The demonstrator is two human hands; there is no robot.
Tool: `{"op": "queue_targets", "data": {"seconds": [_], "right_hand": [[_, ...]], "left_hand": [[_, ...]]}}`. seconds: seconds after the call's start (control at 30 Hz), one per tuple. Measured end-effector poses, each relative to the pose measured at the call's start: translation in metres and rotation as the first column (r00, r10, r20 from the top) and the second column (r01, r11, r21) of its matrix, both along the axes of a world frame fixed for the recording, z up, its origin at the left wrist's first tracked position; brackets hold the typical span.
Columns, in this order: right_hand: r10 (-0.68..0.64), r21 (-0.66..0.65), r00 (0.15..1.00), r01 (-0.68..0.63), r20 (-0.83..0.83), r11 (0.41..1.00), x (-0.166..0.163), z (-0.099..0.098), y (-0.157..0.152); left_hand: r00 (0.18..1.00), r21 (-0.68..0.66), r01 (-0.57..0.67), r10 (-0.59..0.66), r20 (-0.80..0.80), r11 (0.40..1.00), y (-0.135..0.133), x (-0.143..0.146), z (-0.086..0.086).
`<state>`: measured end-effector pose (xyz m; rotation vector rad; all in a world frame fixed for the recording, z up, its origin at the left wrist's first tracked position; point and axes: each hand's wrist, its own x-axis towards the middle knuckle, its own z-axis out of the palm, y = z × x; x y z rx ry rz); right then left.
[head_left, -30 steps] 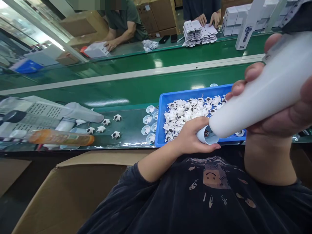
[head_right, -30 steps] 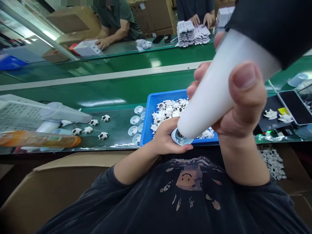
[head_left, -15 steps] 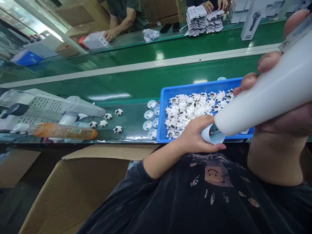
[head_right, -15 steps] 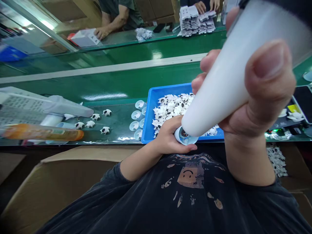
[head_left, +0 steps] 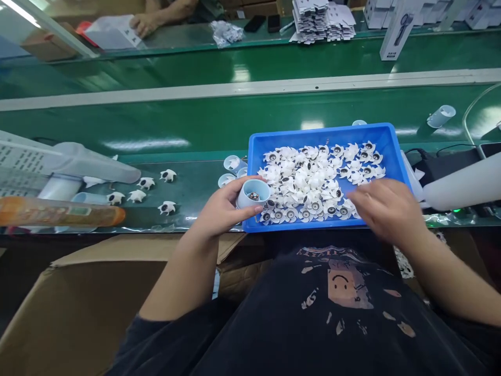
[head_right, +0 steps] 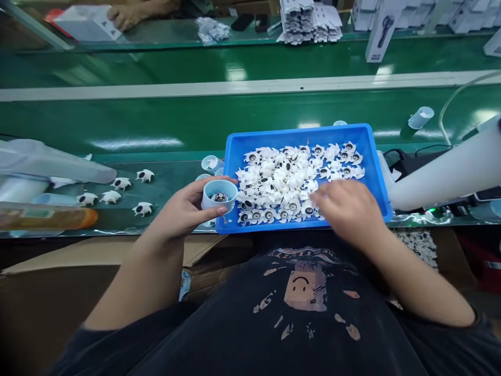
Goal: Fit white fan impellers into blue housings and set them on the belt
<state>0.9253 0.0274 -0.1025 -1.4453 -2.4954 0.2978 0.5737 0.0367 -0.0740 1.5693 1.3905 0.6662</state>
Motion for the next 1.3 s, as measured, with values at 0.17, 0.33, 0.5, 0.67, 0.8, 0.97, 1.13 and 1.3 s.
{"op": "queue_targets", "data": {"seconds": [0.17, 0.33, 0.5, 0.67, 0.8, 0.97, 1.13, 1.3], "right_hand": [[0.057, -0.363, 0.963, 0.044, 0.262, 0.931, -0.008, -0.036, 0.033], [0.062, -0.421, 0.976, 0.033, 0.211, 0.907, -0.022, -0.037, 0.037], [-0.099, -0.494, 0.991, 0.044, -0.085, 0.868, -0.03, -0.02, 0.031], [-0.24, -0.673, 0.834, -0.196, -0.497, 0.713, -0.041, -0.005, 0.01], [-0.583, -0.731, 0.448, -0.488, -0.678, 0.476, -0.05, -0.003, -0.003], [-0.429, -0.612, 0.477, -0.341, -0.767, 0.714, -0.06, 0.007, -0.009], [-0.022, -0.202, 0.808, -0.121, -0.588, 0.972, -0.072, 0.019, -0.008], [-0.048, -0.136, 0.751, -0.056, -0.658, 0.989, -0.067, 0.01, -0.008]], "left_hand": [[1.0, 0.021, 0.015, -0.015, -0.012, 1.0, -0.009, 0.003, -0.007], [0.998, -0.042, -0.002, 0.005, 0.063, 0.999, -0.012, 0.011, -0.014], [0.984, 0.052, 0.179, -0.18, 0.013, 0.982, -0.013, 0.025, -0.013], [0.947, 0.174, 0.317, -0.303, -0.103, 0.932, -0.018, 0.04, -0.013], [0.911, 0.291, 0.409, -0.368, -0.186, 0.865, -0.016, 0.051, -0.016], [0.885, 0.474, 0.462, -0.352, -0.306, 0.749, -0.013, 0.066, -0.016], [0.899, 0.619, 0.428, -0.235, -0.371, 0.659, -0.028, 0.085, -0.018], [0.893, 0.6, 0.438, -0.249, -0.374, 0.669, -0.011, 0.082, -0.01]]}}
